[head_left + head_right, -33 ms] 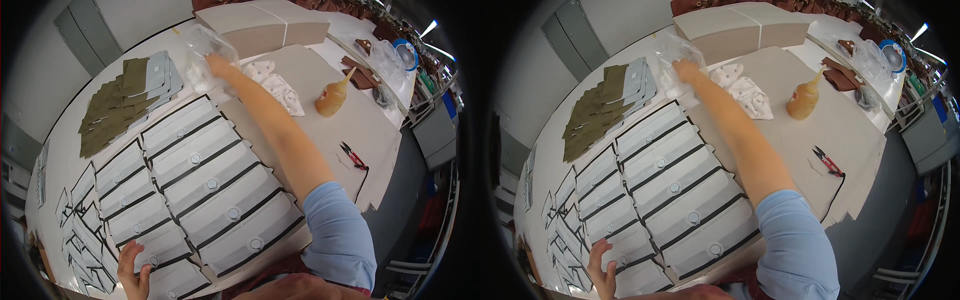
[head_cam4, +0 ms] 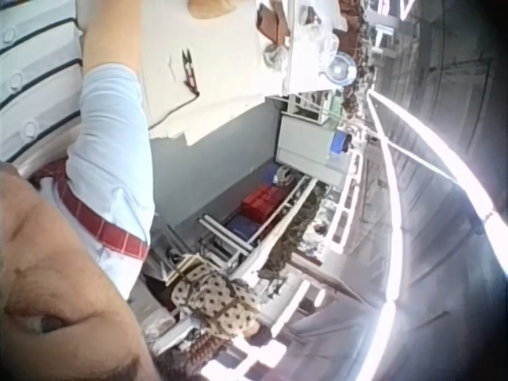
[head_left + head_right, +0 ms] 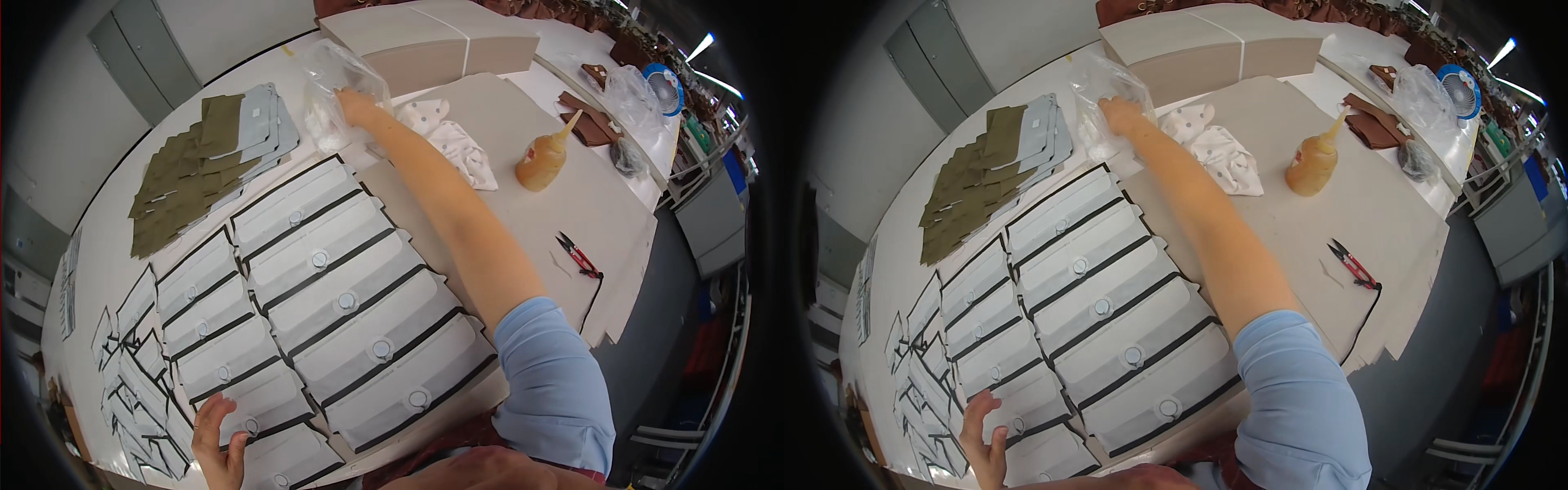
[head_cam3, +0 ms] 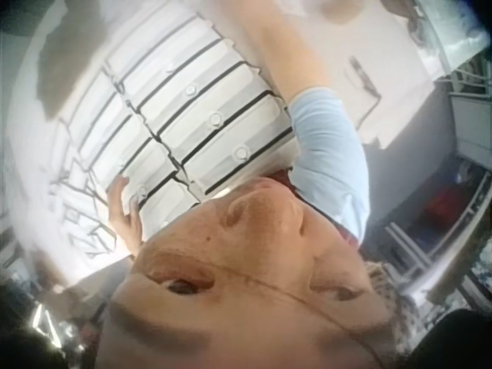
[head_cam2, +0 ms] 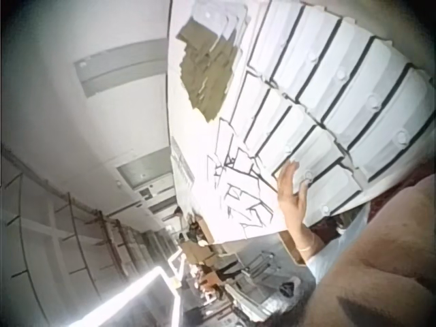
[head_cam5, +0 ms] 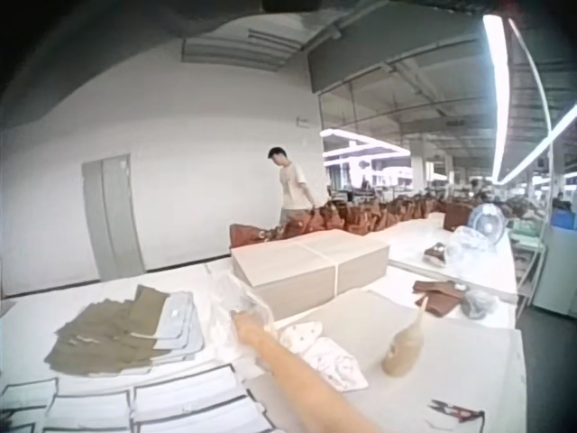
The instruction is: The person assembles face masks by hand on a white table. They pick up small white paper pieces, fold them, and attach them to the top edge of pre-cut mask bodies laid out in rows. The person works systematically across the items, pressing the folded pieces into place.
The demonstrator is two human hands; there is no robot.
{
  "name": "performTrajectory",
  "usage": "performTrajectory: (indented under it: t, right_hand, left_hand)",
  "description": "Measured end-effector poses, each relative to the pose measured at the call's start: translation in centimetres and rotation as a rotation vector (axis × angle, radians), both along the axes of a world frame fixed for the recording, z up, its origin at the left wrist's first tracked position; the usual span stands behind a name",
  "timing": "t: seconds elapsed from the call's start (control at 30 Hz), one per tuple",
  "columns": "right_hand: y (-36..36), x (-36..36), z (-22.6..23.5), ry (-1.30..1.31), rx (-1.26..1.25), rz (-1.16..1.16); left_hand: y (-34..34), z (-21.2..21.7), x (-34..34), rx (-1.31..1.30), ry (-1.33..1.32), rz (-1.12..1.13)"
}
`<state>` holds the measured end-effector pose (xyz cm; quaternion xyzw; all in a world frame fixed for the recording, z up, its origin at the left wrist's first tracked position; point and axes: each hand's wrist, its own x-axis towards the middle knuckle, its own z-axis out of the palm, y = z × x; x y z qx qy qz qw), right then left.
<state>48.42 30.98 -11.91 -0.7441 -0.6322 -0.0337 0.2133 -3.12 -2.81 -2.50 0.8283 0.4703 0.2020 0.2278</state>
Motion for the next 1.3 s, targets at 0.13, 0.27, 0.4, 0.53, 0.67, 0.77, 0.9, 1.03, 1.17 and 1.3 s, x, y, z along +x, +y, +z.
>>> performTrajectory:
  t: [0.13, 0.27, 0.4, 0.53, 0.67, 0.77, 0.9, 1.03, 1.17, 1.3]
  right_hand:
    - [0.7, 0.6, -0.7, -0.022, 0.053, 0.021]
    - [1.3, -0.3, -1.3, -0.041, 0.149, 0.103]
    - [1.7, 0.5, -3.1, 0.011, 0.392, 0.085]
    - [0.8, 0.5, -1.0, -0.018, 0.418, 0.048]
    - [0.2, -1.4, 1.7, -0.265, 0.294, 0.162]
    - [5.1, 5.2, -0.8, -0.528, 0.301, 0.219]
    - [3.6, 6.5, 1.2, -0.402, 0.429, 0.364]
    - [-0.2, 7.6, 2.4, -0.202, 0.388, 0.411]
    - [-7.4, 8.7, 4.7, -0.128, 0.527, 0.470]
    - [-16.5, 8.2, 5.1, 0.512, 0.161, 0.328]
  left_hand:
    - [0.0, -0.1, 0.0, -0.029, 0.010, 0.013]
    - [-0.3, -1.1, -0.2, -0.026, 0.010, 0.068]
    - [0.2, -0.6, 0.2, -0.076, 0.020, 0.017]
    - [0.2, -1.4, -0.1, -0.021, 0.032, 0.042]
    - [-1.2, -1.1, -0.3, -0.020, 0.035, 0.101]
    - [-0.6, -1.5, -0.1, -0.030, 0.034, 0.061]
    - [-0.8, -1.7, -0.1, -0.022, 0.031, 0.045]
    - [-0.8, -1.5, 0.9, -0.033, 0.027, 0.016]
    - [-0.5, -1.4, 1.6, -0.022, 0.044, -0.045]
    - [-1.1, -0.8, 2.3, -0.022, 0.048, -0.058]
